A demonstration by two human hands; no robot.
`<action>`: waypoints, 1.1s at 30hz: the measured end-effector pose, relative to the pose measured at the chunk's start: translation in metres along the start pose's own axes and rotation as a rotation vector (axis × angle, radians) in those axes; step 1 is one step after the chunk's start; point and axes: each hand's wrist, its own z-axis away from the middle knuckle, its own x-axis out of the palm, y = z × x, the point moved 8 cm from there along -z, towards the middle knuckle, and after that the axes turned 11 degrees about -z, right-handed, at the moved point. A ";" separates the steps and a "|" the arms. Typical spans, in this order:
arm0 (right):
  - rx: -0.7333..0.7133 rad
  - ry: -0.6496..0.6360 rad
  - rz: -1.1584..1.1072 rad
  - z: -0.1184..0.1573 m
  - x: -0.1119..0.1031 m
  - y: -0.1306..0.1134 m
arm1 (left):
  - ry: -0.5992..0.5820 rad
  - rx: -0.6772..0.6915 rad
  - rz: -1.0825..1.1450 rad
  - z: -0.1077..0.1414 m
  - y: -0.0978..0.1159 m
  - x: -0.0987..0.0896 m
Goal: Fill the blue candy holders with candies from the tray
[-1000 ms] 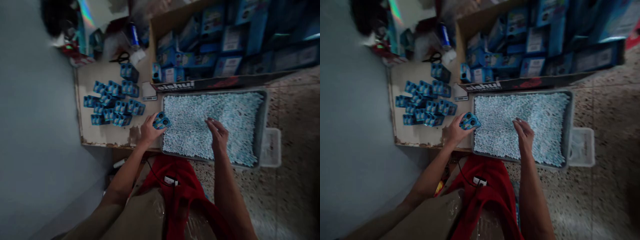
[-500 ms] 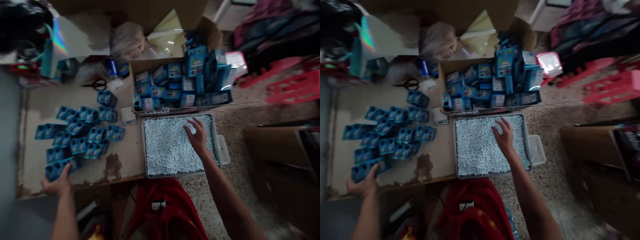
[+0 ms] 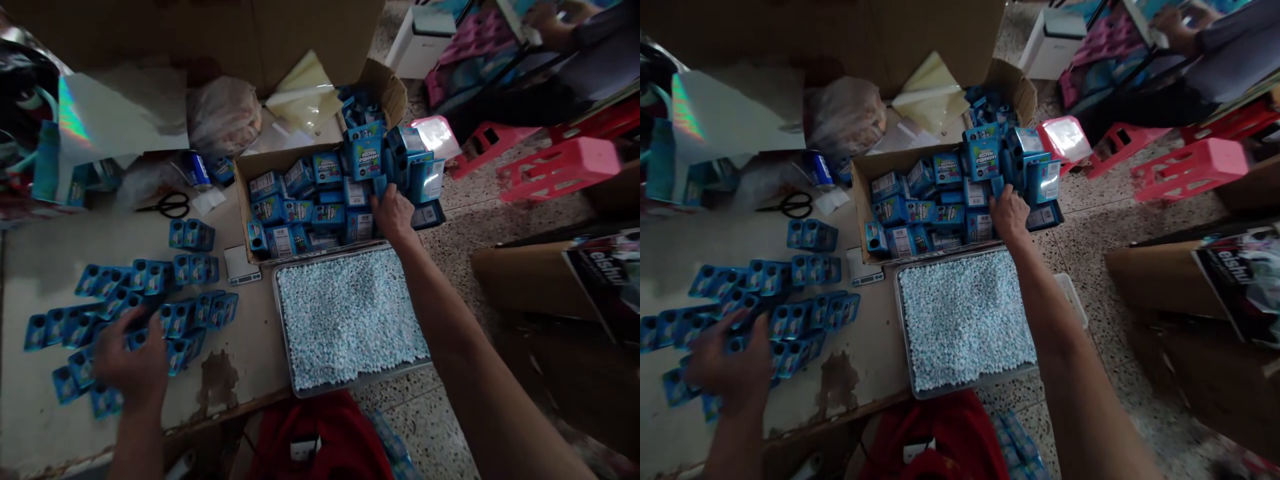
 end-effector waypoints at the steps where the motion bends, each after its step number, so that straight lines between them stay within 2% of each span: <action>1: 0.000 0.014 -0.002 0.005 -0.006 -0.002 | -0.025 0.130 0.083 -0.021 0.046 0.021; 3: -0.010 0.028 -0.062 0.020 -0.023 -0.009 | -0.098 0.410 0.190 -0.060 0.150 0.074; 5: -0.013 0.021 -0.233 0.039 -0.040 -0.018 | -0.262 0.690 0.228 -0.085 0.255 0.139; 7: 0.017 -0.032 -0.511 0.061 -0.049 -0.024 | -0.466 0.939 0.258 -0.096 0.344 0.202; 9: 0.093 -0.113 -0.821 0.085 -0.047 -0.027 | -0.630 1.115 0.265 -0.099 0.405 0.252; 11: 0.189 -0.173 -1.055 0.108 -0.039 -0.023 | -0.746 1.204 0.216 -0.100 0.436 0.288; 12: 0.237 -0.184 -1.130 0.119 -0.034 -0.018 | -0.761 1.222 0.173 -0.102 0.442 0.299; 14: 0.319 -0.192 -1.214 0.138 -0.027 -0.004 | -0.725 1.227 0.078 -0.106 0.443 0.309; 17: 0.375 -0.173 -1.275 0.163 -0.025 0.017 | -0.650 1.227 0.017 -0.103 0.430 0.304; 21: 0.351 -0.062 -1.238 0.187 -0.038 0.038 | -0.629 1.158 0.127 -0.084 0.418 0.294; 24: 0.361 -0.041 -1.200 0.203 -0.041 0.051 | -0.603 1.070 0.192 -0.073 0.424 0.298; 27: 0.412 -0.036 -1.220 0.219 -0.040 0.063 | -0.554 1.021 0.132 -0.070 0.434 0.300; 30: 0.487 0.006 -1.274 0.236 -0.044 0.075 | -0.577 0.990 0.096 -0.063 0.430 0.284; 33: 0.517 0.034 -1.289 0.250 -0.058 0.075 | -0.632 0.821 0.278 -0.045 0.403 0.239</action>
